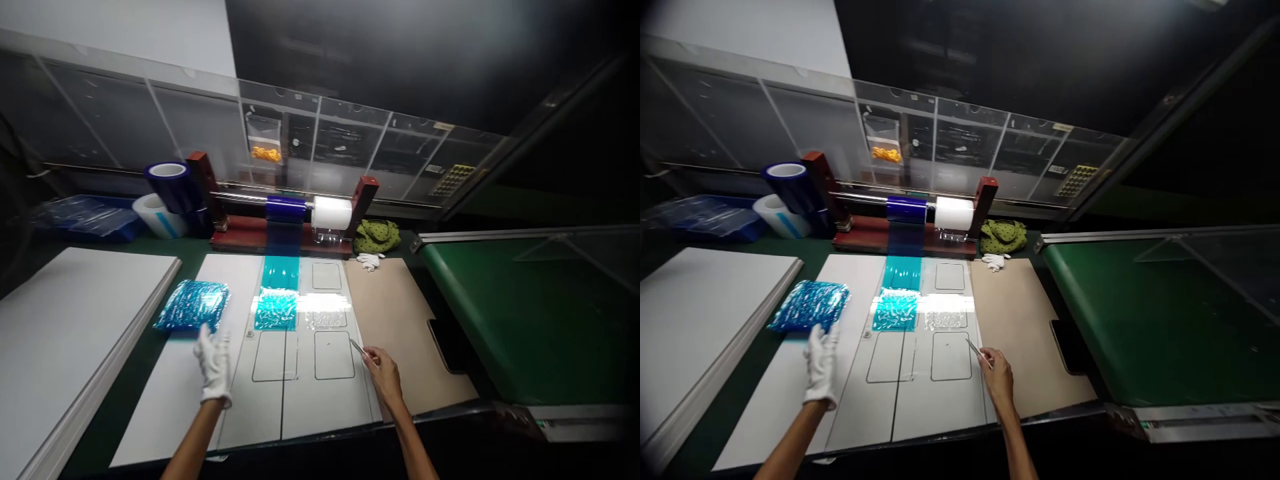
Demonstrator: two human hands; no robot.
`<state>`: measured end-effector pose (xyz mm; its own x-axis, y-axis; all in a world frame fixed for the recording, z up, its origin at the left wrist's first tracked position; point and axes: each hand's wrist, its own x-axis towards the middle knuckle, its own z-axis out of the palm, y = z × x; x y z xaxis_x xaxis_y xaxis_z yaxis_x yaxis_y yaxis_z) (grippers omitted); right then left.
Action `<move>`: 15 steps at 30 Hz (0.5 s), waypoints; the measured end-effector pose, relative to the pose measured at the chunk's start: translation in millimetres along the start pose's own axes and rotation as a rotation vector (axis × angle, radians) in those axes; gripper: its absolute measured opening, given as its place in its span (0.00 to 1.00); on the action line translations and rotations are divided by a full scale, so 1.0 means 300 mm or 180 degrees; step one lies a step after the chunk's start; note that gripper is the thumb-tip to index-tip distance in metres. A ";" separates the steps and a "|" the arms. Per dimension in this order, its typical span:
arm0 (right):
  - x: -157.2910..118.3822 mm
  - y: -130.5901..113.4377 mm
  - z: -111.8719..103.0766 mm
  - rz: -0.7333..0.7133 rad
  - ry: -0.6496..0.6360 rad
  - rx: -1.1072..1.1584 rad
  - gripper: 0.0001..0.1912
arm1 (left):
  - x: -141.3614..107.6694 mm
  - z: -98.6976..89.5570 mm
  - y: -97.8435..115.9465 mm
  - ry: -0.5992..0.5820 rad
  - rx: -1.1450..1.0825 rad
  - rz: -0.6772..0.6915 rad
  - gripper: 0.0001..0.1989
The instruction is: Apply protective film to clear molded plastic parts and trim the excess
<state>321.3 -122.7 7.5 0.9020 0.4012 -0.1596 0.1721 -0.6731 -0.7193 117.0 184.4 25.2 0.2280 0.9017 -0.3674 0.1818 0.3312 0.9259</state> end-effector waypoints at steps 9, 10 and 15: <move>0.205 0.020 0.018 0.0075 -0.0135 -0.0427 0.07 | -0.099 0.515 -0.090 -0.2322 0.1860 0.1748 0.39; 0.215 0.018 0.026 0.0061 -0.0184 -0.0383 0.06 | -0.090 0.546 -0.101 -0.2437 0.1973 0.1811 0.41; 0.247 0.020 0.053 0.0034 -0.0442 0.0071 0.05 | -0.065 0.619 -0.143 -0.2632 0.2307 0.1995 0.42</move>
<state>382.9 -87.3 -19.3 0.8400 0.4772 -0.2584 0.1525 -0.6646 -0.7315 282.5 101.2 -23.8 0.9449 0.3194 -0.0723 0.2476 -0.5524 0.7959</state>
